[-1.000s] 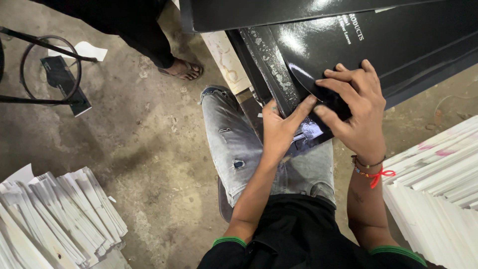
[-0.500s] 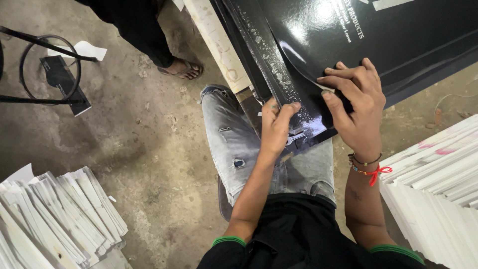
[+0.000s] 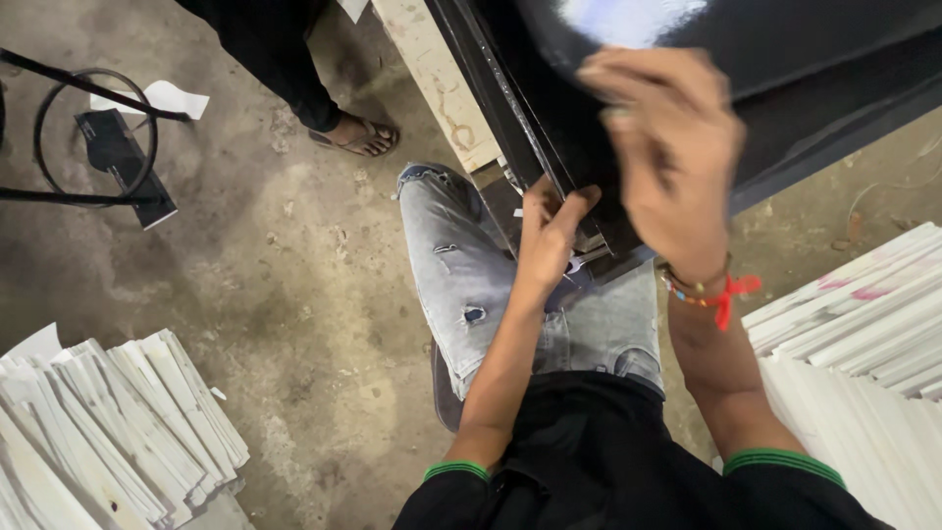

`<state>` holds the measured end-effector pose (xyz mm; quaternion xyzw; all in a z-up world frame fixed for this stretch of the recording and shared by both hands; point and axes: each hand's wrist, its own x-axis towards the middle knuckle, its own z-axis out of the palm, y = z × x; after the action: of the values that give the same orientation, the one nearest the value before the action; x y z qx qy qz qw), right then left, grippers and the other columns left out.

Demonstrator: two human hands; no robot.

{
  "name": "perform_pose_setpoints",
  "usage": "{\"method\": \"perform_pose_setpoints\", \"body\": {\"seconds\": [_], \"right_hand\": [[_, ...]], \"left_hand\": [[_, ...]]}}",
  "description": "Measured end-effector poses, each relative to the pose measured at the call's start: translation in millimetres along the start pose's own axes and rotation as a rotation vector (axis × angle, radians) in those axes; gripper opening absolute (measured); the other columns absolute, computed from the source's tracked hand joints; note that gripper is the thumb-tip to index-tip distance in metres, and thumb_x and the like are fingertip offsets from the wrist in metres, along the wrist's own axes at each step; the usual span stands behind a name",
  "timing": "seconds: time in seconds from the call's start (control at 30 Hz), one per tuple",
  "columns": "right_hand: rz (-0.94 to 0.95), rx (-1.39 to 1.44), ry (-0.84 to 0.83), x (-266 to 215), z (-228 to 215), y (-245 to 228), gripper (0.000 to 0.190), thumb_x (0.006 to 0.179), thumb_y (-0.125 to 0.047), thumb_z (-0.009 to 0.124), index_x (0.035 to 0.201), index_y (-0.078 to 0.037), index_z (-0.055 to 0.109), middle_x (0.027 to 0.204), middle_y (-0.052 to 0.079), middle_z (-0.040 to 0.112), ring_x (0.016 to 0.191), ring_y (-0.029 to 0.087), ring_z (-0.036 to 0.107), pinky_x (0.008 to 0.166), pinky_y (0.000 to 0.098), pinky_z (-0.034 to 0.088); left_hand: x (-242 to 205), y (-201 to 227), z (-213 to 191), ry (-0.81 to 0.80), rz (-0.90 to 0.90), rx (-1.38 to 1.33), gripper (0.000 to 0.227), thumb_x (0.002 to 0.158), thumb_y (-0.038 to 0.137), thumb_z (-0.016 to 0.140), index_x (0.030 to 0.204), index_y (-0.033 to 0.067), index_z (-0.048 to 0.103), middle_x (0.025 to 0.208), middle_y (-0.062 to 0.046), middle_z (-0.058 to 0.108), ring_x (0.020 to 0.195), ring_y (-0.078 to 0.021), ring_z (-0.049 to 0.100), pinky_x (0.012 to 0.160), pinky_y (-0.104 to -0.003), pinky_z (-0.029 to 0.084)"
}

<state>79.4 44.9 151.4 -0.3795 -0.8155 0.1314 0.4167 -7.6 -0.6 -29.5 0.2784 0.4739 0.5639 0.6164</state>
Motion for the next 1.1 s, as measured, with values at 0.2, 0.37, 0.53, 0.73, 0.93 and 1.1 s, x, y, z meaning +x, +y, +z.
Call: {"method": "perform_pose_setpoints", "body": {"seconds": [0.2, 0.37, 0.53, 0.73, 0.93, 1.1], "right_hand": [[0.096, 0.191, -0.184, -15.9, 7.4, 15.1, 0.026, 0.1, -0.007, 0.064, 0.123, 0.005, 0.068, 0.143, 0.02, 0.057, 0.125, 0.032, 0.06, 0.107, 0.0402, 0.049], [0.185, 0.11, 0.041, -69.7, -12.3, 29.1, 0.024, 0.099, -0.01, 0.073, 0.121, -0.002, 0.072, 0.136, 0.012, 0.063, 0.133, 0.03, 0.061, 0.114, 0.0408, 0.048], [0.118, 0.018, -0.115, -94.6, -18.1, 39.6, 0.051, 0.072, -0.032, 0.09, 0.114, -0.007, 0.073, 0.135, 0.009, 0.063, 0.138, 0.033, 0.054, 0.122, 0.0505, 0.035], [0.082, -0.059, -0.122, -105.1, -11.3, 46.3, 0.048, 0.071, -0.038, 0.091, 0.107, -0.011, 0.076, 0.135, 0.007, 0.067, 0.142, 0.033, 0.053, 0.126, 0.0527, 0.027], [0.199, 0.047, 0.038, -114.7, -2.7, 52.7, 0.01, 0.099, -0.018, 0.073, 0.102, -0.01, 0.079, 0.125, 0.002, 0.075, 0.136, 0.026, 0.065, 0.125, 0.0464, 0.034], [0.152, 0.077, -0.038, -114.9, -16.1, 51.9, 0.01, 0.094, -0.011, 0.071, 0.101, -0.008, 0.078, 0.123, 0.004, 0.076, 0.135, 0.027, 0.064, 0.127, 0.0472, 0.031]], "left_hand": [[0.2, 9.2, 0.8, -0.204, 0.123, -0.374, 0.023, 0.098, 0.002, 0.057, 0.12, 0.0009, 0.064, 0.106, -0.002, 0.072, 0.095, -0.0082, 0.067, 0.089, -0.025, 0.054], [-4.3, 16.3, 3.2, -0.193, 0.176, -0.279, 0.018, 0.105, 0.007, 0.068, 0.12, -0.0034, 0.068, 0.107, -0.002, 0.071, 0.095, -0.0076, 0.063, 0.086, -0.025, 0.051], [-10.1, 25.5, 12.4, -0.149, 0.195, -0.304, 0.02, 0.104, 0.011, 0.07, 0.118, -0.0027, 0.068, 0.108, -0.003, 0.072, 0.094, -0.0068, 0.064, 0.084, -0.024, 0.053], [-12.3, 30.1, 22.5, -0.073, 0.236, -0.261, 0.019, 0.103, 0.011, 0.071, 0.115, -0.0032, 0.069, 0.107, -0.004, 0.073, 0.093, -0.0075, 0.065, 0.082, -0.024, 0.054], [-8.6, 27.2, 21.9, -0.01, 0.204, -0.236, 0.023, 0.104, 0.021, 0.069, 0.106, -0.0018, 0.068, 0.095, 0.001, 0.067, 0.083, -0.0056, 0.057, 0.074, -0.023, 0.047], [-2.9, 19.7, 17.9, 0.2, 0.099, -0.122, 0.03, 0.103, 0.033, 0.063, 0.089, 0.0063, 0.064, 0.084, 0.009, 0.054, 0.081, -0.0035, 0.049, 0.076, -0.021, 0.044]]}}
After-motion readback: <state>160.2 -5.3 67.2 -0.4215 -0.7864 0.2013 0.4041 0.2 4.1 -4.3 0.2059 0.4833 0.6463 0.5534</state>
